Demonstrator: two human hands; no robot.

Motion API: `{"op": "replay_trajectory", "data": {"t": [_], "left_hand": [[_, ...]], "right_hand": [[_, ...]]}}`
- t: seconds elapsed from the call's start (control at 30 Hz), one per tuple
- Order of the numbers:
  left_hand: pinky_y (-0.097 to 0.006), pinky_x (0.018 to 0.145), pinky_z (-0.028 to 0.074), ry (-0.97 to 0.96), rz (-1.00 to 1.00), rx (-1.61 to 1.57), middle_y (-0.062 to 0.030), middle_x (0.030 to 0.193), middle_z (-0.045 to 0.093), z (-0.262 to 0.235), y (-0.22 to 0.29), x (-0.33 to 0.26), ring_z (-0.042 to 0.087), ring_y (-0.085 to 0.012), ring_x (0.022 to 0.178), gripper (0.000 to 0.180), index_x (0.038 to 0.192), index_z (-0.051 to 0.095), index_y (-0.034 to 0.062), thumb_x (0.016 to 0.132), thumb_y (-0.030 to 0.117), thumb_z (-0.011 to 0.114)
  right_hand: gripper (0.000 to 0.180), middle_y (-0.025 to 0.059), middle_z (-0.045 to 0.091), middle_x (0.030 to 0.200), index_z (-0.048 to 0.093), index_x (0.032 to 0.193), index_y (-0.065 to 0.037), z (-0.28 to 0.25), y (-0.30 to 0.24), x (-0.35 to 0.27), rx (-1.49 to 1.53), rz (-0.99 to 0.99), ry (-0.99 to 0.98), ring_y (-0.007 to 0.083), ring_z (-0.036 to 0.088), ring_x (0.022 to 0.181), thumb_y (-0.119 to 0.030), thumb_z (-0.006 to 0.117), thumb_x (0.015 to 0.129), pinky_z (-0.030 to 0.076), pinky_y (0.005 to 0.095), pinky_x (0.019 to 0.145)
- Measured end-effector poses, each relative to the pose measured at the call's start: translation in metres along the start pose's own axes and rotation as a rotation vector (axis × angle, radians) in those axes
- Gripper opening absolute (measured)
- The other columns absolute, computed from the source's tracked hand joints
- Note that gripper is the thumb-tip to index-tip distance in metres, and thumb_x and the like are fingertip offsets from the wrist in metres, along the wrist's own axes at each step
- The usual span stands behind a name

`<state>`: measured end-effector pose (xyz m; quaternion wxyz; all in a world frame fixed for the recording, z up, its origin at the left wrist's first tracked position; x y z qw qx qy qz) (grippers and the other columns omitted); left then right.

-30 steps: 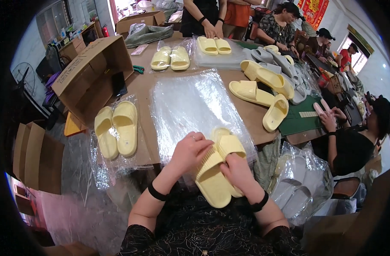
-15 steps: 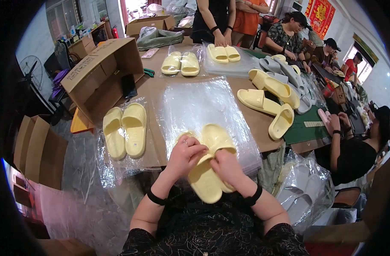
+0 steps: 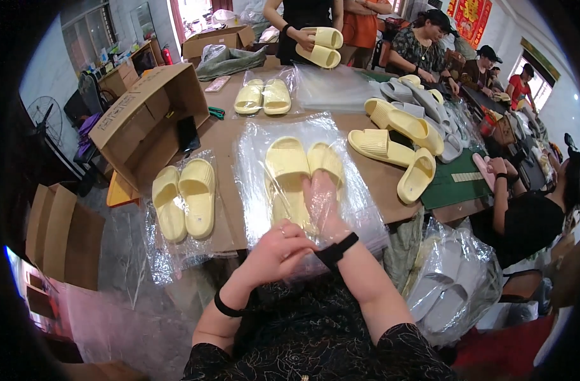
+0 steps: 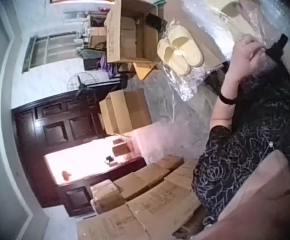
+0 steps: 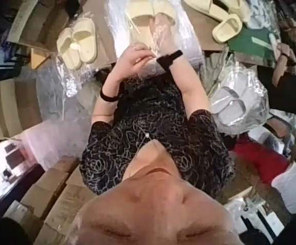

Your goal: Packing pairs of slippers into plastic bags and placing them into boxes or larger bags.

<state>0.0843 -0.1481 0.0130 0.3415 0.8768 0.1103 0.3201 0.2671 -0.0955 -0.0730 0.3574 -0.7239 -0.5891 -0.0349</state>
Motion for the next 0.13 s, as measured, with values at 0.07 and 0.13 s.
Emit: {"op": "replay_trajectory", "data": {"t": [0.07,0.13], "left_hand": [[-0.035,0.075,0.046,0.015,-0.06,0.055,-0.0071,0.083,0.062,-0.01,-0.012,-0.006,0.057,-0.0253,0.082,0.009,0.089,0.072,0.0087,0.08,0.007,0.071],[-0.035,0.076,0.048,-0.16,-0.472,0.203,-0.0092,0.087,0.066,-0.015,-0.035,-0.014,0.062,-0.0277,0.09,0.013,0.091,0.072,0.0067,0.085,0.016,0.066]], "right_hand": [[0.032,0.026,0.056,0.098,0.05,0.102,0.001,0.009,-0.005,0.008,0.062,0.183,0.003,0.0439,0.06,0.085,-0.026,0.06,0.09,0.049,0.0482,0.075],[0.062,0.0278,0.045,0.127,0.043,0.123,-0.002,0.005,-0.006,-0.005,0.178,0.112,-0.07,0.042,0.054,0.11,-0.036,0.072,0.081,0.046,0.0482,0.087]]}}
Point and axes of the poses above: each hand's wrist, its own x-axis towards the middle knuckle, its own z-axis out of the palm, y = z × x, the point moved 3 cm from there along x, towards the middle knuckle
